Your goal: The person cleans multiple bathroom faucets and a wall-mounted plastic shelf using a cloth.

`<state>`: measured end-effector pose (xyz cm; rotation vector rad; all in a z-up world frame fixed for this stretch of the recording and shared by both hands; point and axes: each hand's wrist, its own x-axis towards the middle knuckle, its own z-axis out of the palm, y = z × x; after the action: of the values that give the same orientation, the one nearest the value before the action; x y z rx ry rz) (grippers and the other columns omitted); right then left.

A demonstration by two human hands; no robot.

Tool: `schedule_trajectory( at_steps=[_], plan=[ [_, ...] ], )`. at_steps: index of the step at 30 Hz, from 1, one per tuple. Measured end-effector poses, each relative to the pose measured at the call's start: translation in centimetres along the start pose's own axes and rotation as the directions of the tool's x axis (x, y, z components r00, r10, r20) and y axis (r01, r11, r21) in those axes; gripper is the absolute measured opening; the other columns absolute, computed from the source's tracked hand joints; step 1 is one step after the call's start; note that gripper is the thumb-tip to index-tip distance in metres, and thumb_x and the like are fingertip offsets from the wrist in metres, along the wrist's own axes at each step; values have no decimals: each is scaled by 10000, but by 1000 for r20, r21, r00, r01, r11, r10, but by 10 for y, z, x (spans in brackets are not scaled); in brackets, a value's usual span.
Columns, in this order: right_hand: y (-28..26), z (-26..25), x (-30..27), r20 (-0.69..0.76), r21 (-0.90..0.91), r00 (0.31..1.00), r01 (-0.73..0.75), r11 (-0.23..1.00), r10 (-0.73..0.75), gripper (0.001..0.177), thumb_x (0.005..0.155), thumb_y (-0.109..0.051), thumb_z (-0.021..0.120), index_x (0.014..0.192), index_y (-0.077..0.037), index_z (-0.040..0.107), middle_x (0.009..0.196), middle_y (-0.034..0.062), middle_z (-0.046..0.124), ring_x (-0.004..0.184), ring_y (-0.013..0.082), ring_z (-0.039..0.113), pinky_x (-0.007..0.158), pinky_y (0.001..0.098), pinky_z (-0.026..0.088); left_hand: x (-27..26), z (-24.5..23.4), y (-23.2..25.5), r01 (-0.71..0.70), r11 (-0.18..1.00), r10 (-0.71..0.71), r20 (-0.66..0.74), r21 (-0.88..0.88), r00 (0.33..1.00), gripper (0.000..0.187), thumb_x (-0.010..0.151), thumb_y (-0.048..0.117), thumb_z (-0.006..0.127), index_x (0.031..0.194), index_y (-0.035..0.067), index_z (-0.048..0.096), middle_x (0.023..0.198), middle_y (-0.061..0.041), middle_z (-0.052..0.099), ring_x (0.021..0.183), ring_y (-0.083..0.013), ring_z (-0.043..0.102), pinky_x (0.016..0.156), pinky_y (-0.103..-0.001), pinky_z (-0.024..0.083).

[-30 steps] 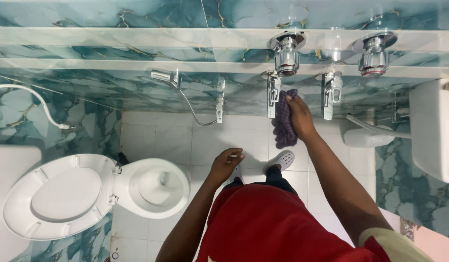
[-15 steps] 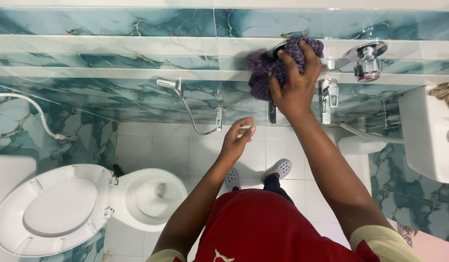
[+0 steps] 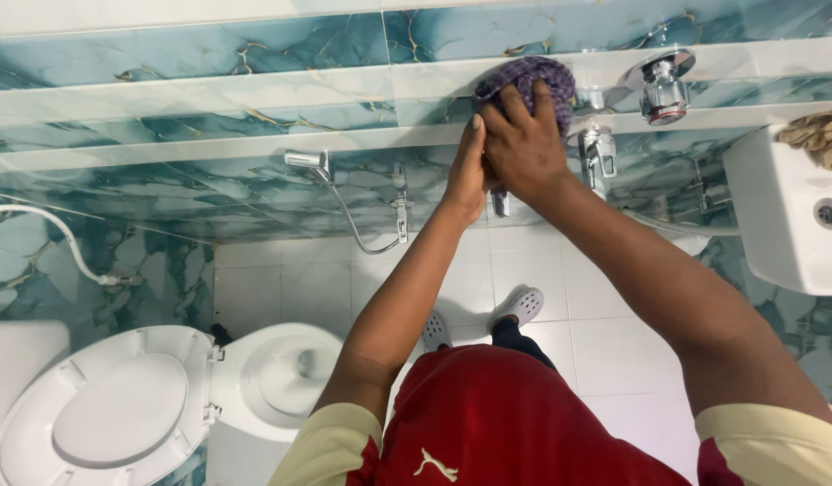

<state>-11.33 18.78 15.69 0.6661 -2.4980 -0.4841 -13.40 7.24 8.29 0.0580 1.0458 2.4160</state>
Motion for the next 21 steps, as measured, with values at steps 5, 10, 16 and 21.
schedule_trajectory(
  at_steps=[5, 10, 16, 21],
  plan=[
    [-17, 14, -5, 190, -29, 960, 216, 976, -207, 400, 822, -314, 695, 1146, -86, 748, 1175, 46, 704, 1246, 244, 560, 1211, 486, 356, 8, -28, -29, 94, 944, -117, -52, -316, 992, 803, 972, 674, 516, 1525, 106, 387, 1481, -142, 499, 1370, -290, 501, 1109, -453, 447],
    [-47, 6, -42, 301, 401, 943, 13, 916, -145, 393, 789, -196, 726, 1165, -80, 719, 1215, 53, 700, 1163, 249, 626, 934, 423, 489, -4, -62, -70, 71, 968, -135, -262, -239, 956, 418, 948, 339, 648, 1290, 108, 581, 1245, -55, 630, 1135, -202, 604, 972, -374, 492],
    [-47, -74, -99, -28, 748, 986, -89, 658, 165, 430, 831, -242, 768, 1224, -80, 703, 1399, 125, 616, 1231, 346, 599, 1010, 476, 489, -13, -30, -29, -350, 923, 290, -308, -159, 906, 175, 967, 116, 597, 1132, 58, 607, 1054, -72, 654, 940, -181, 655, 818, -325, 553],
    [-48, -66, -141, 184, 869, 882, -352, 348, 434, 329, 870, -180, 804, 1166, -76, 706, 1367, 131, 643, 1261, 306, 622, 1023, 411, 521, 15, 45, 9, -633, 774, 602, -285, -21, 746, 192, 1015, 156, 689, 1147, 37, 615, 1089, -58, 637, 994, -166, 607, 899, -338, 505]
  ],
)
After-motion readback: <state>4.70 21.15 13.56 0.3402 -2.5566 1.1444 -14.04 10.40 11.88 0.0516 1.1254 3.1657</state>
